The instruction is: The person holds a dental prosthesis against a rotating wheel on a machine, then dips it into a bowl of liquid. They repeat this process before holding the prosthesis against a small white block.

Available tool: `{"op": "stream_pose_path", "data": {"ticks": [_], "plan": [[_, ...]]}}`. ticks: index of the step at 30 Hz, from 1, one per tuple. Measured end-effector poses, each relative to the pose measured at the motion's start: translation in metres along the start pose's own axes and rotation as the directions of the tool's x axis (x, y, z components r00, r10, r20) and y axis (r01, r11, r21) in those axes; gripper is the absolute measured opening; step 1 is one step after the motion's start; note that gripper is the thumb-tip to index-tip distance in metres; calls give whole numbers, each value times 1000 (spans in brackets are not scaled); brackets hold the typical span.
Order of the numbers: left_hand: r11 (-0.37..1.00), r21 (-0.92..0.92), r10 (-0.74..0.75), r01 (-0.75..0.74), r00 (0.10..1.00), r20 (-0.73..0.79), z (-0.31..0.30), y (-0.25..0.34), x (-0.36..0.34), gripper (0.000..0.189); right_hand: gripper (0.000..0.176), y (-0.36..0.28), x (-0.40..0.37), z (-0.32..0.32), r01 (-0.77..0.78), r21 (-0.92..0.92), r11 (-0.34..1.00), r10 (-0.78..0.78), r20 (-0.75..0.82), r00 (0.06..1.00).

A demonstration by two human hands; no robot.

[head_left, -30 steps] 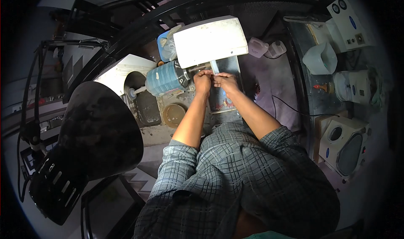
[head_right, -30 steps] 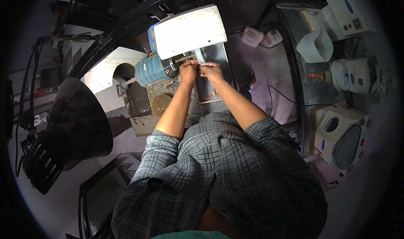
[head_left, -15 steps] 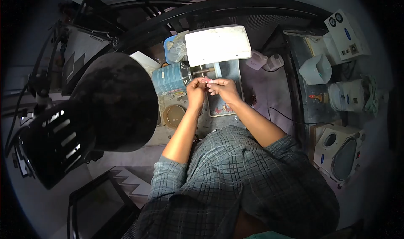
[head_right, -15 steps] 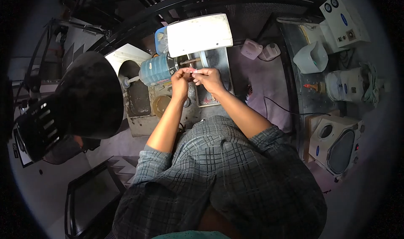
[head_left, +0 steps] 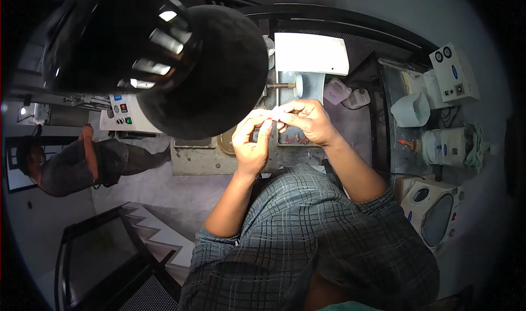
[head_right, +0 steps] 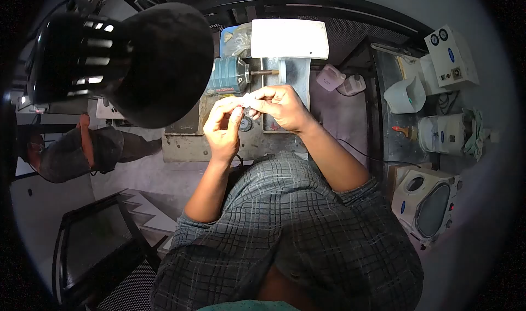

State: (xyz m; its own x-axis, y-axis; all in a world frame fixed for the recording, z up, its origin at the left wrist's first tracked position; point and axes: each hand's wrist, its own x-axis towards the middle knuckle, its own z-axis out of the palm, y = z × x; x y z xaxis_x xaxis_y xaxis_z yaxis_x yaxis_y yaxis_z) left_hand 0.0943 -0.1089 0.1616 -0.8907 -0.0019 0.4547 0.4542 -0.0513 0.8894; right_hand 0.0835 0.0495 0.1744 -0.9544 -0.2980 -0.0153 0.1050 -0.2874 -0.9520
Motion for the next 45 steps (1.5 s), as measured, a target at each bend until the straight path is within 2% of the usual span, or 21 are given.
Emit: {"op": "stream_pose_path", "data": {"ticks": [4, 6, 13, 16, 18, 25, 27, 30, 31, 33, 35, 37, 38, 40, 43, 45], "plan": [[999, 32, 25, -23, 997, -68, -9, 3, -10, 8, 15, -8, -2, 11, -5, -69, 998, 9, 54, 999], [994, 46, 100, -97, 993, -64, -12, 10, -11, 10, 15, -9, -3, 14, -30, -27, 999, 32, 73, 997], [993, 89, 84, -77, 993, -78, -18, 29, -13, 10, 15, -11, -3, 24, -127, 6, 992, 126, 104, 987], [994, 108, 28, -21, 997, -68, -21, 38, -16, 10, 17, -14, -6, 30, -109, -55, 993, 113, 85, 990], [994, 36, -99, 101, 994, -52, -22, 39, -19, 11, 16, -16, -7, 32, -51, -167, 985, 63, 62, 996], [997, -23, -82, 80, 995, -63, -23, 35, -18, 12, 14, -24, -13, 44, 6, -208, 978, 2, 39, 999], [991, -18, -133, 132, 988, -73, -24, 41, -15, 12, 16, -25, -14, 45, 73, -239, 968, -62, 51, 997], [996, -15, -93, 92, 993, -67, -30, 37, -15, 10, 19, -25, -12, 44, 151, -245, 958, -151, 22, 988], [996, -15, -91, 90, 994, -63, -30, 39, -14, 10, 19, -26, -12, 43, 154, -244, 957, -153, 19, 988], [995, 10, -94, 96, 992, -80, -29, 47, -9, 9, 20, -26, -14, 38, 36, -168, 985, -43, -35, 998], [996, 40, -73, 76, 995, -71, -30, 49, -7, 10, 20, -26, -14, 34, 30, -171, 985, -37, -38, 999], [986, -37, -164, 163, 986, -41, -31, 53, -1, 11, 21, -27, -13, 33, 25, -175, 984, -33, -44, 998], [986, -39, -164, 162, 986, -35, -29, 56, 1, 11, 20, -28, -13, 32, 49, -182, 982, -58, -45, 997], [943, -196, -286, 268, 956, -69, -28, 60, 4, 12, 20, -28, -13, 32, 72, -187, 980, -83, -51, 995], [934, -248, -256, 255, 966, 28, -32, 57, 8, 13, 19, -34, -13, 35, 93, -216, 972, -104, -41, 994], [926, -285, -253, 247, 967, 19, -32, 53, 8, 13, 18, -37, -13, 38, 202, -332, 921, -207, 20, 978]]}}
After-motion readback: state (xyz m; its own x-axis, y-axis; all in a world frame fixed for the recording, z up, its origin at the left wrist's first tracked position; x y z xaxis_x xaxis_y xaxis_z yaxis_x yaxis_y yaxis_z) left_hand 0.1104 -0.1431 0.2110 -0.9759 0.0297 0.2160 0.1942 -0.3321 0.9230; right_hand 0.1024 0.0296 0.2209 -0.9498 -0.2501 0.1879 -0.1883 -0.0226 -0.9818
